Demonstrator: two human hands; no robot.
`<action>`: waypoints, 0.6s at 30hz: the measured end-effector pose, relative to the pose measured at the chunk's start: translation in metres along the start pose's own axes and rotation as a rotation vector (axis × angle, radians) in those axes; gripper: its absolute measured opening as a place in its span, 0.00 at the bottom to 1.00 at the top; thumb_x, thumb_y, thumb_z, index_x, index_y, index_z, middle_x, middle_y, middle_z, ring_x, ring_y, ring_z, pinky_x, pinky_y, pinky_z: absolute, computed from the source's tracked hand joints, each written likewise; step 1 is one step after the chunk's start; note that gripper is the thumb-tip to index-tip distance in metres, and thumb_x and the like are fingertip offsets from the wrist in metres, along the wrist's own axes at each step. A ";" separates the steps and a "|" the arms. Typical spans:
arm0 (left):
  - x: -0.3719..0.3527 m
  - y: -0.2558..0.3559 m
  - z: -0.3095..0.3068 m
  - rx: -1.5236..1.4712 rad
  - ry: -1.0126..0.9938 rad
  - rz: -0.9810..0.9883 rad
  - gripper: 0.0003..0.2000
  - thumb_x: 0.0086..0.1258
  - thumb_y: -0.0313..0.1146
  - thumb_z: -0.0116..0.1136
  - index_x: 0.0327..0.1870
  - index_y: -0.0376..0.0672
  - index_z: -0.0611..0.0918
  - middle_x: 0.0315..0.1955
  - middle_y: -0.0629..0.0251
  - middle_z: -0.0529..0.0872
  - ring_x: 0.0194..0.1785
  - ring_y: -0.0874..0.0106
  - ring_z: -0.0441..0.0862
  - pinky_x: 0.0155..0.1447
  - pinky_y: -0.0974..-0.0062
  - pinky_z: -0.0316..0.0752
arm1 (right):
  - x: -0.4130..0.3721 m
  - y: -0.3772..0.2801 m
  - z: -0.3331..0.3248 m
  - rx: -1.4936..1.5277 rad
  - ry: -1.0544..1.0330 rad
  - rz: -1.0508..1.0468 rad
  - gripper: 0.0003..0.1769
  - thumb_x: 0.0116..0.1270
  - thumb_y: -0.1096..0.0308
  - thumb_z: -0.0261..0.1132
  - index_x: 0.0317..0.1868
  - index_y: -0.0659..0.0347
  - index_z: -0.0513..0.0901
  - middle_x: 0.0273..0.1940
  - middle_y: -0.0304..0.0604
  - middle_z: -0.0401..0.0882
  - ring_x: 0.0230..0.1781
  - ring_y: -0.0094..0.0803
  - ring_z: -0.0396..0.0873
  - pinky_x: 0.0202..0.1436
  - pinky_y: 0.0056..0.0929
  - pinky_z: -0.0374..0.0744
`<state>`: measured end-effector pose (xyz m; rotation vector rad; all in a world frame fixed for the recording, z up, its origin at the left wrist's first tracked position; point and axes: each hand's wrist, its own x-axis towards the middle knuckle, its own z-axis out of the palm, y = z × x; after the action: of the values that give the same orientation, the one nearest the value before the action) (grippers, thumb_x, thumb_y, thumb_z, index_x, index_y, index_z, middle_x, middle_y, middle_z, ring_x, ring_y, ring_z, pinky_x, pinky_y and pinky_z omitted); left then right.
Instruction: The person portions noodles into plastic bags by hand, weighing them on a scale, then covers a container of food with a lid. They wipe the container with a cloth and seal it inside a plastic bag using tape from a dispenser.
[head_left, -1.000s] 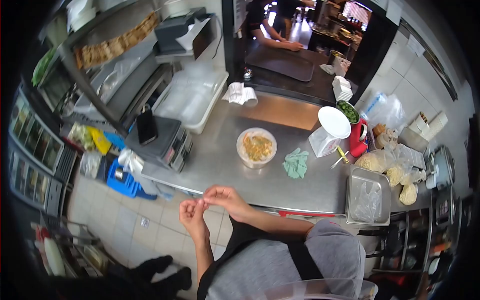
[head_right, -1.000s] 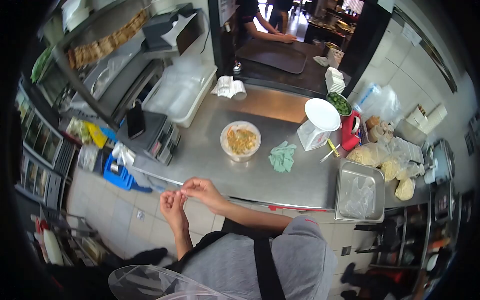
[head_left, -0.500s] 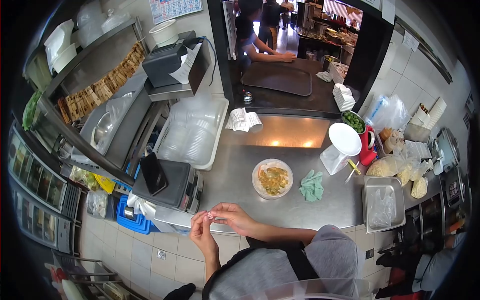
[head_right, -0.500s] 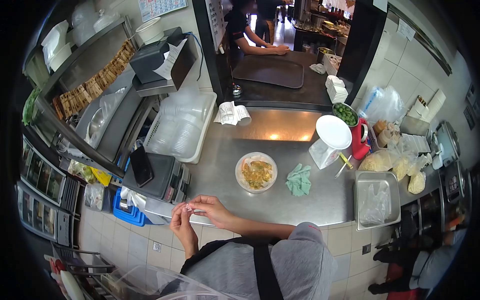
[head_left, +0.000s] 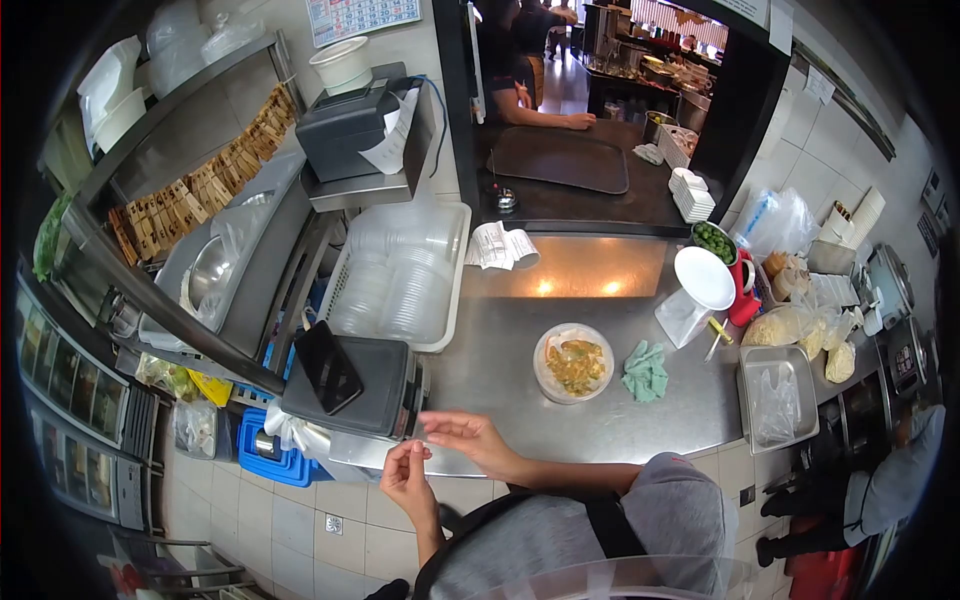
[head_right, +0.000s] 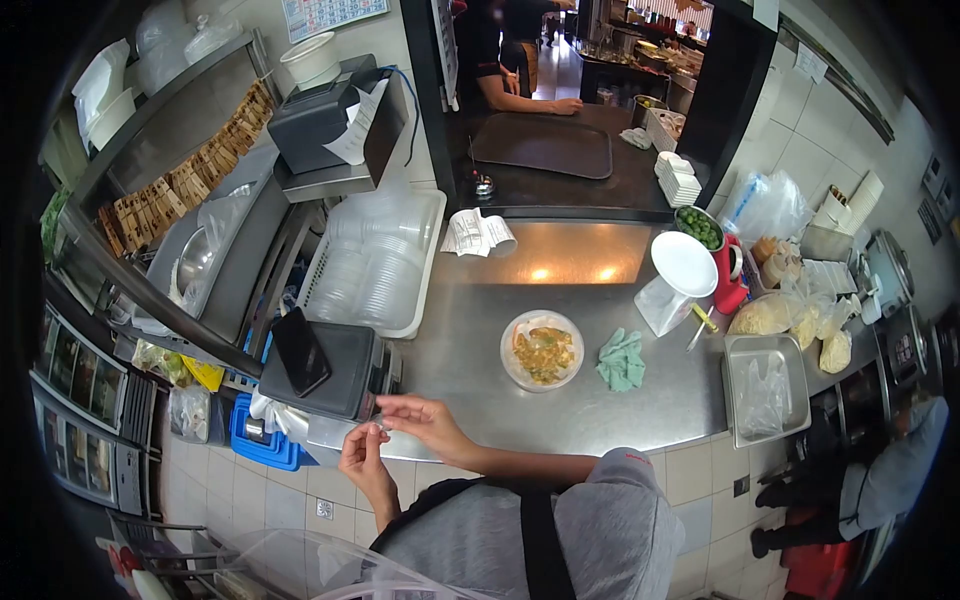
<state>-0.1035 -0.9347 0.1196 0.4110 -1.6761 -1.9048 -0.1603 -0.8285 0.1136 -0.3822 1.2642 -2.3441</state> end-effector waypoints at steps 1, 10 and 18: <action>0.005 0.004 -0.007 0.041 -0.025 0.025 0.03 0.62 0.24 0.58 0.34 0.34 0.80 0.25 0.67 0.80 0.29 0.81 0.76 0.36 0.86 0.70 | 0.002 -0.005 0.007 -0.035 0.052 -0.050 0.10 0.63 0.74 0.61 0.44 0.66 0.80 0.43 0.39 0.76 0.42 0.23 0.76 0.50 0.20 0.74; 0.042 0.028 -0.073 0.072 -0.334 -0.055 0.03 0.61 0.22 0.59 0.34 0.33 0.82 0.27 0.64 0.81 0.29 0.79 0.78 0.36 0.83 0.73 | 0.022 -0.005 0.041 -0.499 -0.232 -0.298 0.06 0.60 0.76 0.62 0.38 0.68 0.80 0.40 0.42 0.76 0.39 0.26 0.77 0.44 0.23 0.76; 0.058 0.034 -0.110 -0.233 -0.346 -0.397 0.03 0.61 0.22 0.59 0.34 0.32 0.81 0.24 0.63 0.82 0.27 0.77 0.79 0.35 0.83 0.73 | 0.030 0.009 0.060 -1.042 -0.384 -0.862 0.08 0.58 0.74 0.63 0.39 0.65 0.79 0.36 0.45 0.76 0.37 0.33 0.78 0.40 0.25 0.76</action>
<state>-0.0799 -1.0591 0.1419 0.3546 -1.6413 -2.5557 -0.1576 -0.8913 0.1399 -1.8974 2.3067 -1.7176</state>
